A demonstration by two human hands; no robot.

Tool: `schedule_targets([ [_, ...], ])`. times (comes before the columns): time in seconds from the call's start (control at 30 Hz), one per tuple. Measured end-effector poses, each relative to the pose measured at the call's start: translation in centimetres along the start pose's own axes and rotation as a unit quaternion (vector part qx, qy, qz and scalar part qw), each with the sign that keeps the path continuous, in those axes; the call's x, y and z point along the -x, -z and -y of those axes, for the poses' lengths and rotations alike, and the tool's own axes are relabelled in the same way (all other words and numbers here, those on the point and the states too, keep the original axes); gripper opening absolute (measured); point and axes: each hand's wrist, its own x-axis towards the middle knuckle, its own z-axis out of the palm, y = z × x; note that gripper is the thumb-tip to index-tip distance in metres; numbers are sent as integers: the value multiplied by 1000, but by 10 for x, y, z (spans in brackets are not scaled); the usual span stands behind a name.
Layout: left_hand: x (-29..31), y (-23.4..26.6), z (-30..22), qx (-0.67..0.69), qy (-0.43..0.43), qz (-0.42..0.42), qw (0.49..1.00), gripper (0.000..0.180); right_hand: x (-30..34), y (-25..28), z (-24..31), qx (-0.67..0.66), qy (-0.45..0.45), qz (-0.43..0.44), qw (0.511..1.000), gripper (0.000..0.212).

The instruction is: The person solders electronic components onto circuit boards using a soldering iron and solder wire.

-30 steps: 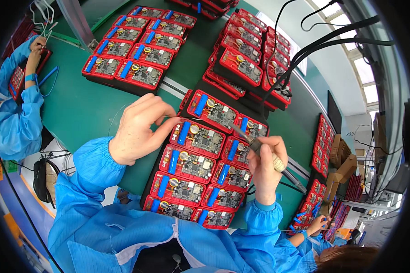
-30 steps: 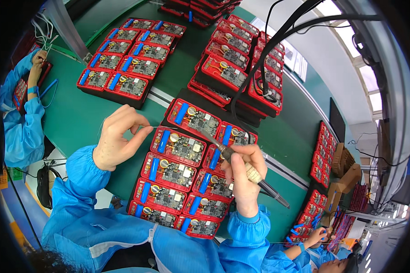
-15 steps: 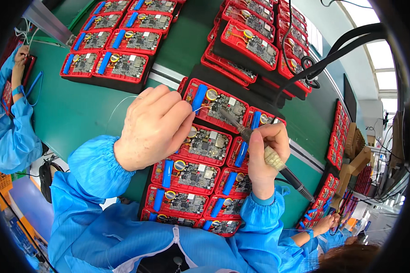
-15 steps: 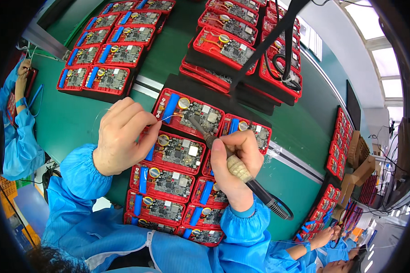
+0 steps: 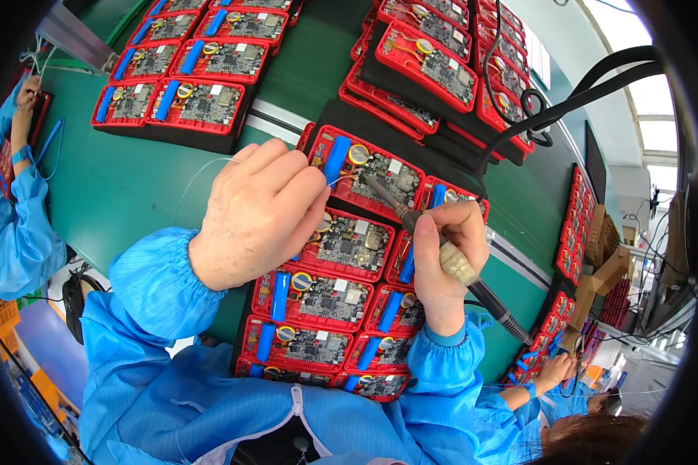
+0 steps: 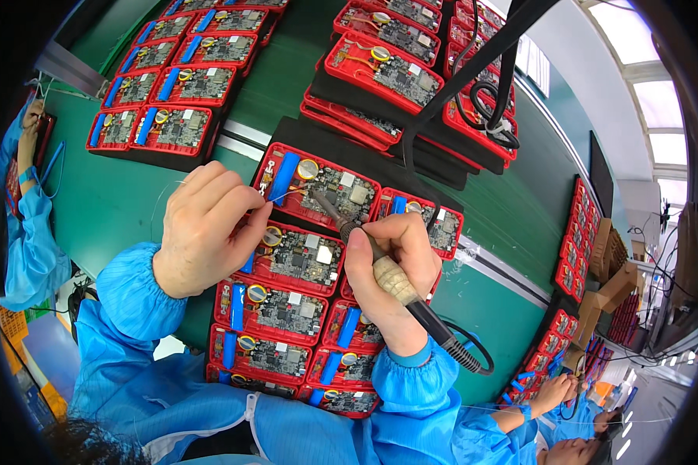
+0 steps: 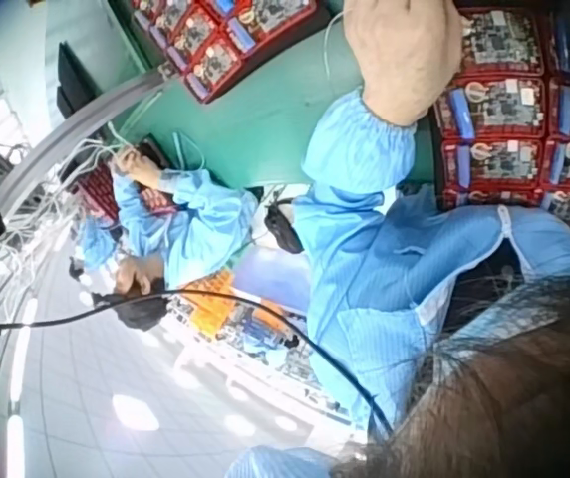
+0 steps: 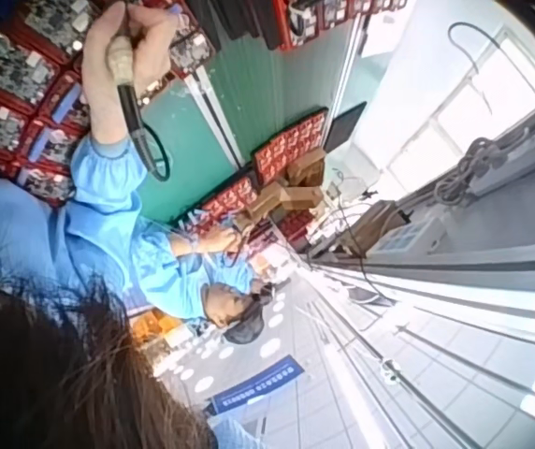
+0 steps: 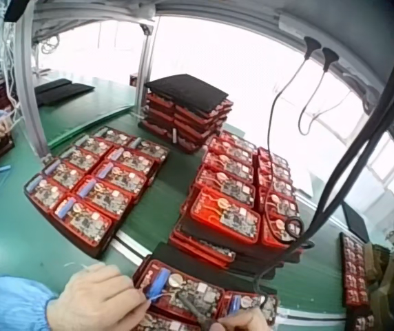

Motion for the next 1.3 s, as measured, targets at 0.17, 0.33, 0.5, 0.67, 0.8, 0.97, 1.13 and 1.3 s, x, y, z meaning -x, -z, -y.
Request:
schedule_targets([
  [0.17,2,1,1,-4,2,5,1000,19,0,0,1,1,-2,7,1000,15],
  [0.33,3,4,0,-25,1,31,999,18,0,0,-3,-1,14,2,1000,16],
  [0.5,0,1,-1,-17,-16,5,1000,18,3,4,-3,0,-10,31,999,11],
  [0.67,-1,0,-3,-24,-24,15,999,18,2,3,-3,-3,-16,36,999,11],
  [0.8,-4,0,-3,-34,-29,17,999,19,1,2,-3,2,-11,32,999,11],
  [0.97,-3,-1,-3,-34,-34,20,999,19,0,-2,-4,-15,4,6,1000,18],
  [1.13,-2,-3,-4,-48,-42,46,997,19,2,-3,-3,-13,3,2,1000,17],
  [1.3,-5,-7,-2,-37,-45,43,997,18,1,-2,-4,-14,11,-2,1000,17],
])
